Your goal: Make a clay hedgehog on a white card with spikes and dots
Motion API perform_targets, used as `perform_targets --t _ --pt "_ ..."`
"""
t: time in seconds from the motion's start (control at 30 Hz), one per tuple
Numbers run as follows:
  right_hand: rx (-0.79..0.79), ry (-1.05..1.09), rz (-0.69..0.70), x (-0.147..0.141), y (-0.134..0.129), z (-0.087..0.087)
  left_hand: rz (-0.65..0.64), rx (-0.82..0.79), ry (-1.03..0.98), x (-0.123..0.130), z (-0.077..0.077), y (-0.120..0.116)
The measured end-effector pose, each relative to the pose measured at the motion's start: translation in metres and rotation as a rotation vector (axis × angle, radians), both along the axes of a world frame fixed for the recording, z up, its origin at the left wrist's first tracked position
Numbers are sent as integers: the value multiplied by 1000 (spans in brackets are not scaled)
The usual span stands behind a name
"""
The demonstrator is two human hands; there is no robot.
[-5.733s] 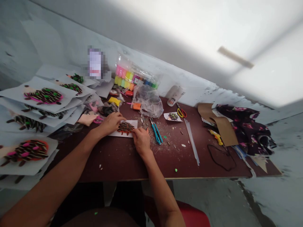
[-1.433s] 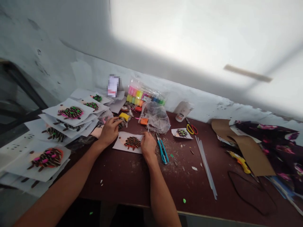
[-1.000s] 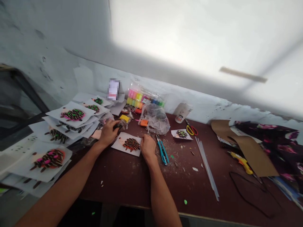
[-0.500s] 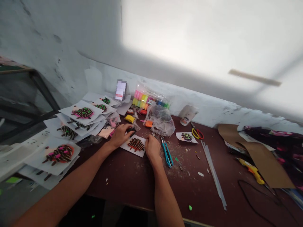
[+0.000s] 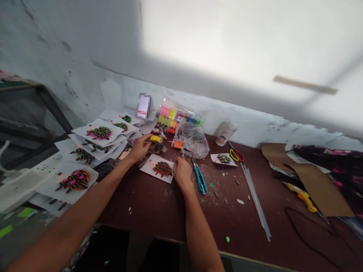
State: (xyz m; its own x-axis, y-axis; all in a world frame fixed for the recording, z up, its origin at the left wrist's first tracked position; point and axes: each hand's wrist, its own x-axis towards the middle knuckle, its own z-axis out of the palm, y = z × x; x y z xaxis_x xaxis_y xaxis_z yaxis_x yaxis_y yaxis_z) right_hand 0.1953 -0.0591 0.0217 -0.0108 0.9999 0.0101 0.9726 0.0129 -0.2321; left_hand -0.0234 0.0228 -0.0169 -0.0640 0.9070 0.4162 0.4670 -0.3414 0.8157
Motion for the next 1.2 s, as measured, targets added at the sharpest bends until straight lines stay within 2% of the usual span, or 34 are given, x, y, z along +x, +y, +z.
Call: perform_targets --t 0.07,0.17,0.3,0.67,0.73,0.8,0.87,0.93,1.07,1.2 --pt "4 -2 -4 1 0 -1 56 33 255 -8 -1 -7" --pt "15 8 7 2 1 -4 62 -37 595 -16 -6 -21" --pt "-5 12 43 3 3 -6 73 -57 774 -17 -10 -26" --pt "-3 3 62 3 1 -6 157 -7 607 10 -2 2" --pt "-6 2 68 2 1 -5 85 58 546 14 -1 5" --pt "-7 -5 69 2 0 -4 -90 90 513 19 -1 8" --pt "-4 -12 68 2 1 -4 -272 67 525 25 -3 11" --pt "0 -9 70 2 1 -5 -343 23 557 30 -6 14" --pt "1 8 72 3 2 -8 -245 -29 558 30 -10 17" --pt "23 14 75 3 2 -9 -179 47 458 11 -8 13"
